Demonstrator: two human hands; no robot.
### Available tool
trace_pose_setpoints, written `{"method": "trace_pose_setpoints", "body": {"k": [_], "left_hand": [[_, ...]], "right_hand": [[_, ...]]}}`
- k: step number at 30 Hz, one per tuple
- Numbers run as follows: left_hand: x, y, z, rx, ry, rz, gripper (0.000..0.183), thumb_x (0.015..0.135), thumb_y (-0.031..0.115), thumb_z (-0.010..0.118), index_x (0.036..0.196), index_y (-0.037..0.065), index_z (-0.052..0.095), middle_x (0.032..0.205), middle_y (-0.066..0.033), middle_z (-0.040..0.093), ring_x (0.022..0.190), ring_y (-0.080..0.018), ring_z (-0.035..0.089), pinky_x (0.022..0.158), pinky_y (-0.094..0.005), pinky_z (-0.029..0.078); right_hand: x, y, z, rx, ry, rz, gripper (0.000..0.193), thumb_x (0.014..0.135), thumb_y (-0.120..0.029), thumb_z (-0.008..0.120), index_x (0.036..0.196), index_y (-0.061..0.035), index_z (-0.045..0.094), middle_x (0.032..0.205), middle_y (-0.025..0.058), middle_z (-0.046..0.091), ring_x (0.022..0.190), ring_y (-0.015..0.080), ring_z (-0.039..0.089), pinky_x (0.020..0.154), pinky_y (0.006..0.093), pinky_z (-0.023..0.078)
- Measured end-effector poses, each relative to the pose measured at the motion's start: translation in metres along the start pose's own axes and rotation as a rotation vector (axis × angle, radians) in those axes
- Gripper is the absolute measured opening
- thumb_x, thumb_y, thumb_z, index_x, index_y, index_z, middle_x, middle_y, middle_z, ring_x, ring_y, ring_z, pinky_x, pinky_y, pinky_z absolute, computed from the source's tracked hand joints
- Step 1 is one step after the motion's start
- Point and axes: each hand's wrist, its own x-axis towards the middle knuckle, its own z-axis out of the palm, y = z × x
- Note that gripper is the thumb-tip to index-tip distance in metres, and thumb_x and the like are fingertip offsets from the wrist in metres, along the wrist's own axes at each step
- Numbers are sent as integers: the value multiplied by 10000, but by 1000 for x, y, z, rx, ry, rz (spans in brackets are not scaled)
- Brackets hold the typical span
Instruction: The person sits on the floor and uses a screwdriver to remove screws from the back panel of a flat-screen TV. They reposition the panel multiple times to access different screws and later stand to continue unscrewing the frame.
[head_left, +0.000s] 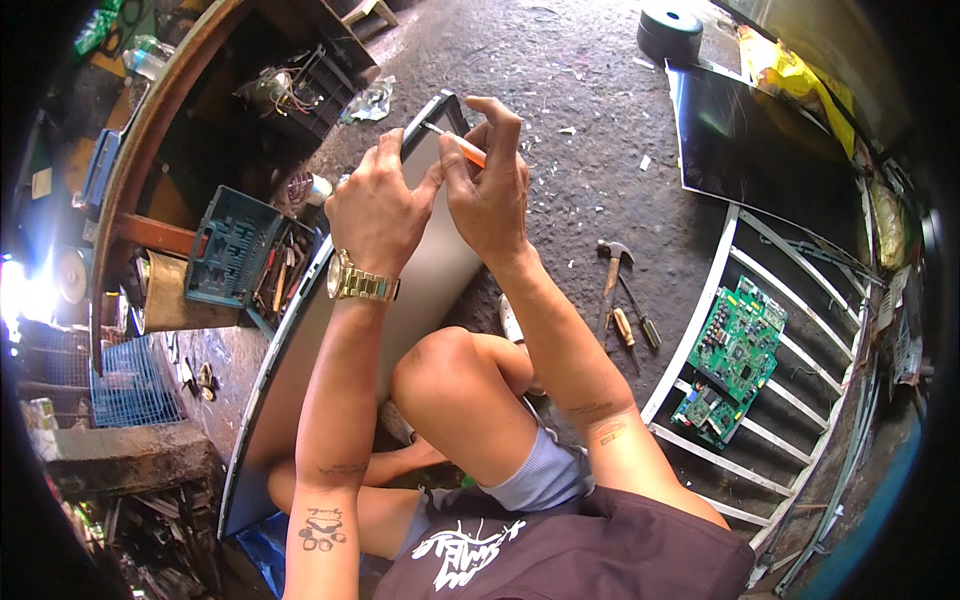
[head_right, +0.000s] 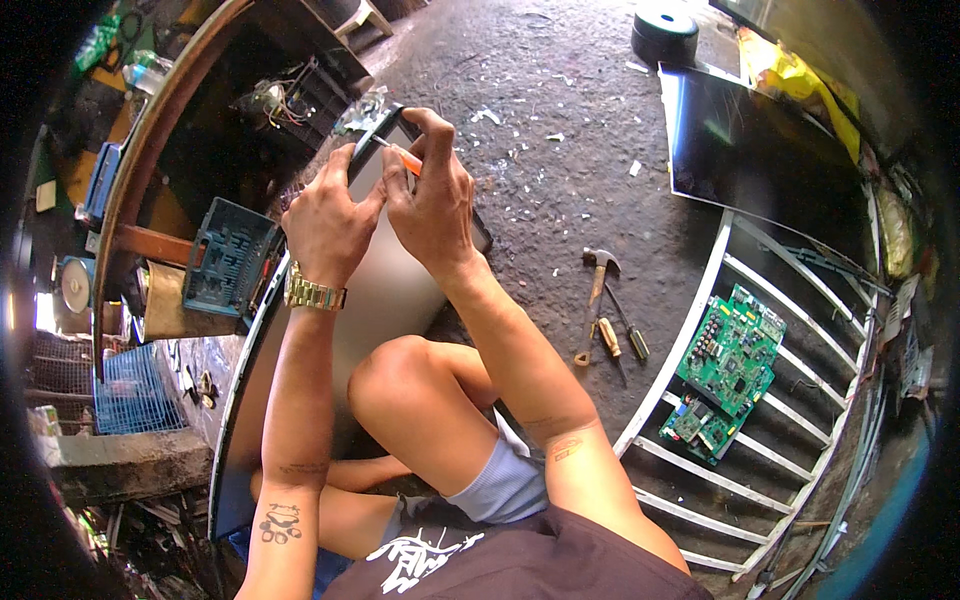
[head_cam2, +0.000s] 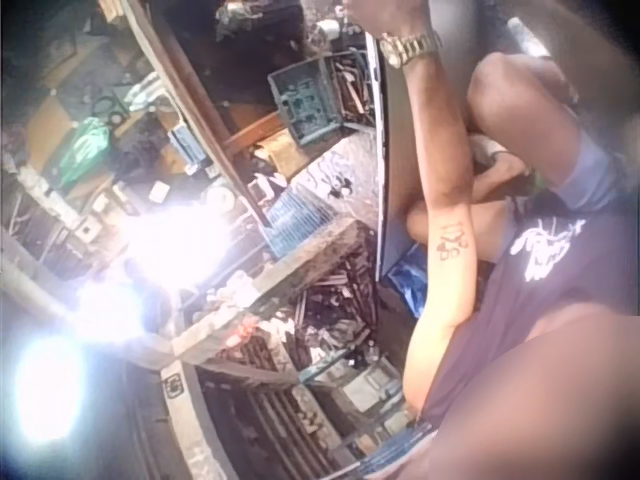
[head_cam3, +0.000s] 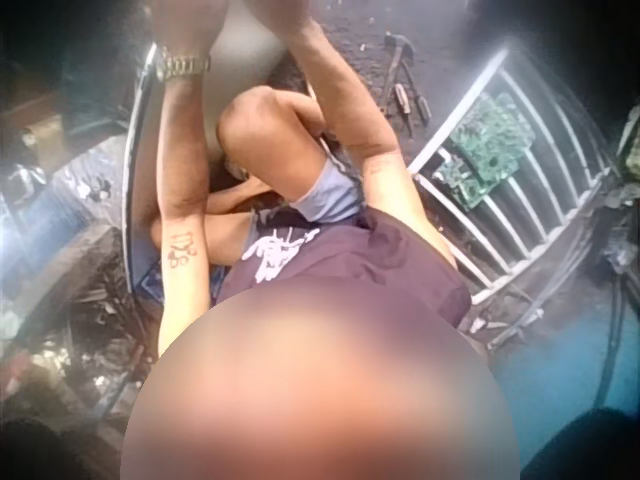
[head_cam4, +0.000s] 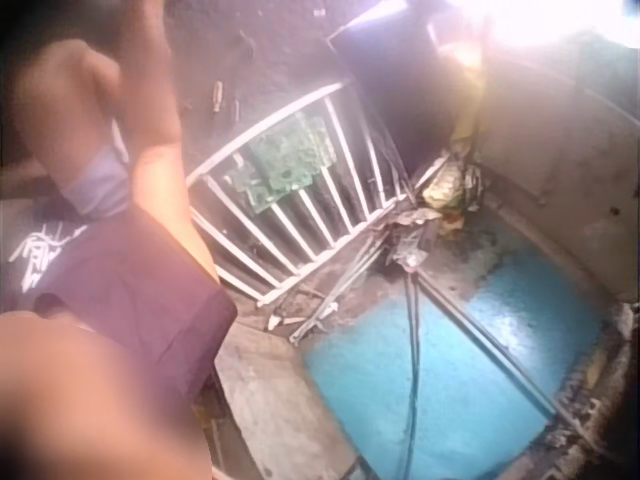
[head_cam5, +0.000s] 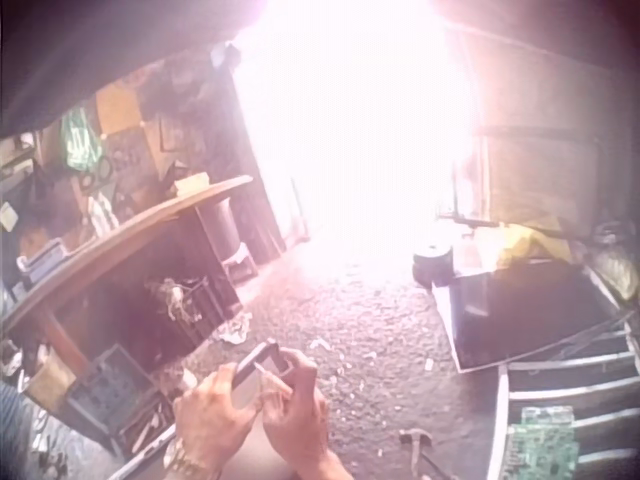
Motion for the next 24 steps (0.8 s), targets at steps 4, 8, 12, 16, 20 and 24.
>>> {"method": "trace_pose_setpoints", "body": {"k": [4, 8, 12, 16, 20, 24], "left_hand": [[-2, -1, 3, -34, 3, -17, 662, 899, 551, 711, 1385, 111, 617, 1134, -170, 743, 972, -391, 741, 813, -499, 590], [12, -15, 2, -330, -76, -41, 625, 891, 456, 745, 1389, 94, 640, 1173, -182, 740, 1020, -362, 733, 859, -450, 580], [34, -34, -5, -936, -396, -191, 552, 870, 181, 781, 1384, 40, 635, 1098, -157, 741, 915, -214, 722, 798, -343, 582], [35, -40, -13, -1162, -495, -313, 564, 864, 31, 760, 1408, 38, 611, 1179, -152, 726, 940, -192, 710, 796, -316, 592], [38, -40, -17, -1199, -547, -255, 575, 882, 18, 740, 1435, 29, 579, 1254, -166, 709, 1003, -192, 703, 843, -314, 590], [43, -48, -21, -1122, -608, -133, 578, 882, -1, 729, 1437, 28, 572, 1281, -151, 702, 1059, -182, 691, 875, -305, 582]], "right_hand": [[0, 3, -2, -80, -73, 239, 338, 1007, -126, 634, 1313, -97, 493, 784, 156, 666, 690, 336, 714, 610, 432, 535], [2, 8, -6, 0, -61, 114, 302, 1027, -151, 618, 1305, -105, 509, 836, 165, 710, 711, 322, 732, 615, 424, 545], [5, 9, -6, 170, -79, 304, 324, 1027, -165, 610, 1324, -99, 497, 848, 167, 710, 753, 289, 745, 641, 428, 553], [9, 4, -6, 48, -133, 247, 293, 1058, -208, 577, 1316, -91, 502, 841, 172, 739, 721, 296, 755, 597, 419, 546], [9, -2, -12, 96, -110, 200, 291, 1089, -243, 530, 1331, -81, 522, 844, 93, 715, 738, 131, 680, 620, 311, 524], [11, -4, -17, 18, -207, 271, 304, 1076, -176, 535, 1364, -88, 490, 852, 104, 717, 723, 130, 677, 605, 321, 522]]}}
